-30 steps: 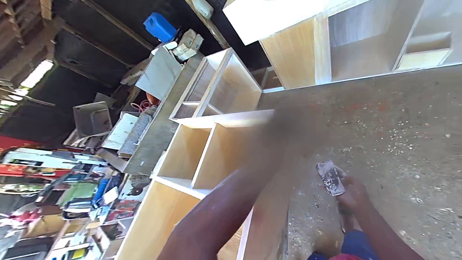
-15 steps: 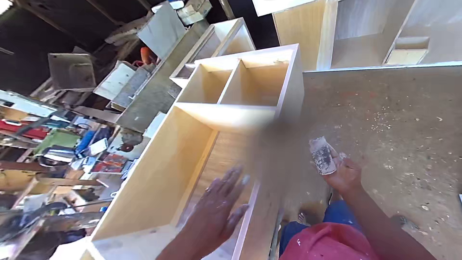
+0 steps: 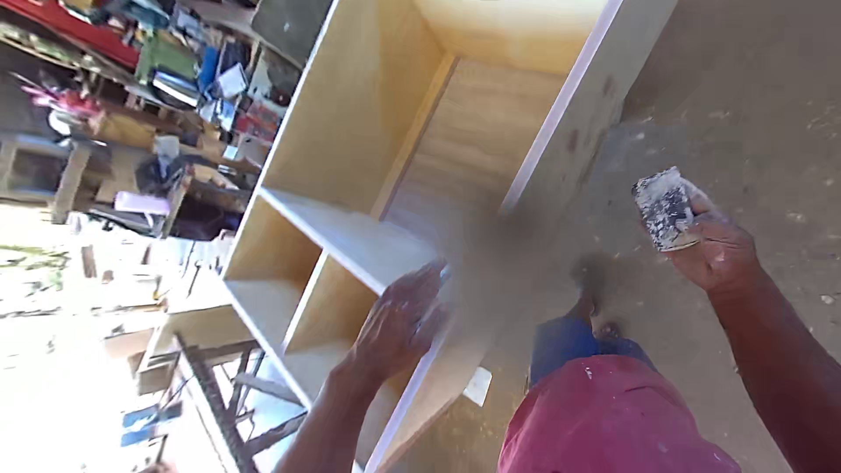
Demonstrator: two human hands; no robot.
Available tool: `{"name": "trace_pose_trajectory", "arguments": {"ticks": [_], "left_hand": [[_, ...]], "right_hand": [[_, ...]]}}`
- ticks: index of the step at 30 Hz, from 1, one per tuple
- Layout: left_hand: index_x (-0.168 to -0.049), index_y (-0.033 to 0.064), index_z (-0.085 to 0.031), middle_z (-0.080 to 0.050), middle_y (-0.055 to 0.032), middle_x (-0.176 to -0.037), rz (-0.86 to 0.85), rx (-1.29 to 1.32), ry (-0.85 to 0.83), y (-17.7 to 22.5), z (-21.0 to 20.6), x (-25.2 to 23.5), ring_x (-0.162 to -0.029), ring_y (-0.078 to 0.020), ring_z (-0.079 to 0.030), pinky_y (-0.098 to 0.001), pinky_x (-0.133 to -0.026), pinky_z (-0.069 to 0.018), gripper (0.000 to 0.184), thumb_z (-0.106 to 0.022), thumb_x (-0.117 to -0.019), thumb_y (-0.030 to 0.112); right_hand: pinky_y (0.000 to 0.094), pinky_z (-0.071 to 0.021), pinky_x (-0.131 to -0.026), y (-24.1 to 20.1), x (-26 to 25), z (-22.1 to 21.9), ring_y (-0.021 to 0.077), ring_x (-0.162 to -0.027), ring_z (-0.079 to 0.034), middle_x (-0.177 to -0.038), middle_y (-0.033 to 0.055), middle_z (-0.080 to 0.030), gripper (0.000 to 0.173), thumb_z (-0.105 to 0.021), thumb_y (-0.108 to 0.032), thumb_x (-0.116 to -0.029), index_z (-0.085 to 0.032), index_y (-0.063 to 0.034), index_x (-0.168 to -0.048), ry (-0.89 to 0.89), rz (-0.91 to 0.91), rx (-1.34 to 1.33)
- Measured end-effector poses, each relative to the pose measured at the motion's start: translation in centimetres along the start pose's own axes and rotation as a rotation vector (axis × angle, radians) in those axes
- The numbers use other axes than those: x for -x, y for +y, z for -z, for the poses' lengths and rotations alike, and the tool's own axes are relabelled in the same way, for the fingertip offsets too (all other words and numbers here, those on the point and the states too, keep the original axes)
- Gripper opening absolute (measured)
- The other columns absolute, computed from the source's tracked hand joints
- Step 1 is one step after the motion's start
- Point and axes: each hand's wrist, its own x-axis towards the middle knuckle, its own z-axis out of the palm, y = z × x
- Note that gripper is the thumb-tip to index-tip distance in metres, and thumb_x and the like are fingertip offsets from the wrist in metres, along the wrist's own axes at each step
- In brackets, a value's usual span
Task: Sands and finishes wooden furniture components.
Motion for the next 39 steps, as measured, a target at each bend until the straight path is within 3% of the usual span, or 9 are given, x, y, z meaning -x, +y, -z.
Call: {"name": "trace_pose_trajectory", "arguments": {"ticks": [7, 11, 17, 23, 25, 31, 33, 37, 39], "left_hand": [[-0.155, 0.0122, -0.045, -0.029, -0.0038, -0.168, -0.030, -0.057, 0.003, -0.7, 2.2, 5.4, -0.154, -0.0190, -0.030, -0.0471, -0.125, -0.0304, 0.065, -0.040, -0.1039, 0.053], [-0.154, 0.0120, -0.045, -0.031, -0.0016, -0.167, -0.033, -0.047, -0.038, -2.5, 2.0, 11.1, -0.149, -0.0155, -0.038, -0.0445, -0.121, -0.0373, 0.064, -0.042, -0.1036, 0.050], [-0.158, 0.0168, -0.040, -0.037, -0.0007, -0.164, -0.116, 0.050, -0.068, -7.3, -1.6, 17.9, -0.146, -0.0142, -0.044, -0.0451, -0.117, -0.0417, 0.063, -0.034, -0.1059, 0.052], [-0.159, 0.0166, -0.035, -0.047, -0.0083, -0.156, -0.214, 0.171, 0.027, -8.2, -2.7, 19.0, -0.130, -0.0201, -0.060, -0.0482, -0.107, -0.0523, 0.064, -0.032, -0.1070, 0.054], [-0.159, 0.0234, -0.036, -0.054, -0.0053, -0.151, -0.179, 0.127, 0.049, -7.9, -2.8, 18.9, -0.121, -0.0185, -0.066, -0.0504, -0.099, -0.0544, 0.062, -0.032, -0.1064, 0.056], [-0.161, 0.0264, -0.032, -0.047, -0.0010, -0.157, -0.135, 0.156, 0.029, -7.9, -2.7, 18.5, -0.131, -0.0197, -0.060, -0.0543, -0.105, -0.0517, 0.061, -0.033, -0.1070, 0.055], [-0.160, 0.0273, -0.032, -0.049, 0.0006, -0.156, -0.149, 0.159, 0.055, -8.2, -2.8, 18.4, -0.127, -0.0188, -0.062, -0.0520, -0.101, -0.0543, 0.058, -0.033, -0.1080, 0.052], [-0.159, 0.0259, -0.034, -0.052, 0.0018, -0.153, -0.179, 0.129, 0.054, -8.4, -2.8, 18.5, -0.128, -0.0151, -0.061, -0.0463, -0.102, -0.0532, 0.059, -0.030, -0.1079, 0.054], [-0.159, 0.0246, -0.035, -0.052, 0.0012, -0.153, -0.188, 0.124, 0.045, -8.3, -2.9, 18.6, -0.124, -0.0148, -0.063, -0.0444, -0.100, -0.0546, 0.059, -0.032, -0.1078, 0.053]], "right_hand": [[0.0358, -0.0534, -0.100, 9.0, 15.0, 2.6, 0.0137, -0.118, -0.061, -0.138, 0.0039, -0.058, 0.065, -0.039, -0.001, -0.0893, -0.037, -0.0150, -0.153, 0.291, -0.111, 0.079], [0.0325, -0.0539, -0.099, 14.2, 21.5, 1.5, 0.0132, -0.115, -0.062, -0.135, 0.0076, -0.058, 0.062, -0.033, 0.004, -0.0919, -0.035, -0.0070, -0.152, 0.389, -0.168, 0.091], [0.0360, -0.0516, -0.102, 23.1, 27.7, -7.3, 0.0143, -0.125, -0.058, -0.148, 0.0065, -0.052, 0.067, -0.041, -0.002, -0.0929, -0.034, -0.0168, -0.158, 0.389, -0.180, 0.331], [0.0433, -0.0488, -0.109, 33.4, 32.9, -22.5, 0.0170, -0.135, -0.053, -0.155, 0.0051, -0.049, 0.059, -0.047, -0.006, -0.0976, -0.042, -0.0147, -0.156, 0.296, -0.024, 0.552], [0.0408, -0.0442, -0.114, 34.6, 33.4, -27.0, 0.0155, -0.141, -0.048, -0.160, 0.0051, -0.044, 0.060, -0.043, -0.005, -0.0994, -0.038, -0.0135, -0.159, 0.280, 0.014, 0.614], [0.0448, -0.0393, -0.117, 40.9, 31.0, -33.0, 0.0260, -0.147, -0.042, -0.164, 0.0129, -0.036, 0.063, -0.041, -0.005, -0.0985, -0.031, -0.0074, -0.161, 0.367, 0.260, 0.815], [0.0447, -0.0330, -0.122, 43.3, 29.8, -33.8, 0.0286, -0.149, -0.038, -0.162, 0.0164, -0.037, 0.060, -0.043, -0.018, -0.1014, -0.034, -0.0040, -0.159, 0.314, 0.335, 0.817], [0.0507, -0.0187, -0.128, 47.3, 27.6, -34.6, 0.0282, -0.158, -0.017, -0.169, 0.0155, -0.020, 0.094, -0.059, -0.059, -0.0937, -0.024, -0.0049, -0.162, 0.393, 0.535, 0.759], [0.0497, -0.0260, -0.125, 48.1, 27.2, -34.9, 0.0298, -0.155, -0.024, -0.167, 0.0181, -0.026, 0.083, -0.063, -0.033, -0.0915, -0.028, -0.0007, -0.160, 0.478, 0.602, 0.776]]}}
